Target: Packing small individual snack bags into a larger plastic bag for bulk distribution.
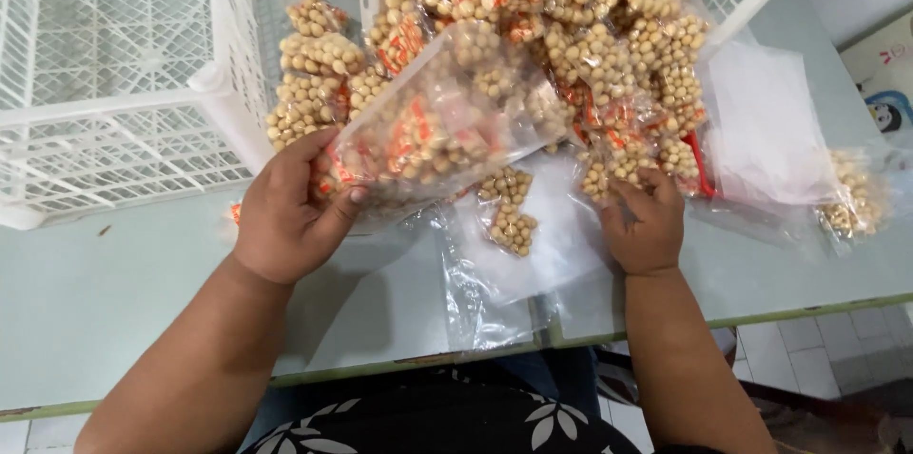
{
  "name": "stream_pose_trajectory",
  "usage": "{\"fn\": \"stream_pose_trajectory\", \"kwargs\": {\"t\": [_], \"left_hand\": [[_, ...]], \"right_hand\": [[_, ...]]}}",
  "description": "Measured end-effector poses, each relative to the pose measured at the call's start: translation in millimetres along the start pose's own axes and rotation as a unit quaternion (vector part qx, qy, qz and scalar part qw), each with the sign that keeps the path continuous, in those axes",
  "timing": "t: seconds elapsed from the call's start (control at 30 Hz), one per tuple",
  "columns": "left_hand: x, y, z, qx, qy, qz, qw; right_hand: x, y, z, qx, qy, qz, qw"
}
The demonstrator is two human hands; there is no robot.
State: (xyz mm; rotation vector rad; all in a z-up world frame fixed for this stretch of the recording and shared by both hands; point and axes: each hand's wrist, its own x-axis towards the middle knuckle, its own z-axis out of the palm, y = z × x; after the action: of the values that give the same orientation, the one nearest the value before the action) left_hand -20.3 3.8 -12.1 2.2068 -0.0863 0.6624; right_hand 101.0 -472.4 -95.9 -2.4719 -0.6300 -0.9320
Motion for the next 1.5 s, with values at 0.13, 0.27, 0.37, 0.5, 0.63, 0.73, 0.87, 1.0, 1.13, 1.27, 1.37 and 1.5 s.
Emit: {"fn": "stream_pose_trajectory", "kwargs": {"t": [0.13, 0.27, 0.37, 0.5, 0.63, 0.73, 0.87, 1.0, 1.13, 1.27, 1.37, 1.5], "left_hand": [[3.8, -2.6, 2.1, 0.003, -0.008, 0.004, 1.000], [6.3, -0.7, 4.6, 0.007, 0.008, 0.028, 1.000], [1.8, -21.0, 14.5, 0.007, 0.017, 0.030, 0.999], [4.3, -13.6, 10.5, -0.021, 0.009, 0.023, 0.999], [1.4, -14.9, 13.0, -0.009, 0.024, 0.040, 0.999], [6.3, -12.1, 11.2, -0.007, 0.024, 0.046, 0.999], [1.7, -8.5, 14.9, 0.012, 0.031, 0.039, 0.999], [2.6, -11.1, 11.3, 0.005, 0.008, 0.025, 1.000], [0.5, -11.3, 10.9, 0.006, -0.011, 0.012, 1.000], [1.0, -8.7, 10.6, 0.003, -0.004, 0.022, 1.000], [-1.9, -14.5, 12.8, 0.003, -0.002, 0.014, 1.000], [-3.7, -18.4, 14.8, 0.011, 0.013, 0.030, 0.999]], "right_hand": [[-10.5, 24.6, 9.2, -0.047, 0.073, 0.010, 0.996], [-13.9, 35.3, 15.8, -0.101, 0.083, 0.010, 0.991], [-3.2, 16.5, 6.0, -0.128, 0.102, -0.019, 0.986], [-2.4, 20.3, 5.6, -0.158, 0.128, -0.012, 0.979], [-0.9, 13.1, 0.2, -0.162, 0.120, 0.000, 0.979], [-1.0, 38.2, 12.1, -0.195, 0.119, -0.020, 0.973], [-12.8, 47.6, 14.8, -0.217, 0.098, -0.032, 0.971], [-3.5, 36.0, 8.2, -0.188, 0.104, -0.050, 0.975], [3.3, 22.0, 2.3, -0.184, 0.107, -0.061, 0.975], [1.4, 27.1, 5.5, -0.185, 0.109, -0.054, 0.975], [-6.6, 38.1, 11.8, -0.212, 0.115, -0.040, 0.970], [-14.6, 49.7, 18.5, -0.226, 0.126, -0.048, 0.965]]}}
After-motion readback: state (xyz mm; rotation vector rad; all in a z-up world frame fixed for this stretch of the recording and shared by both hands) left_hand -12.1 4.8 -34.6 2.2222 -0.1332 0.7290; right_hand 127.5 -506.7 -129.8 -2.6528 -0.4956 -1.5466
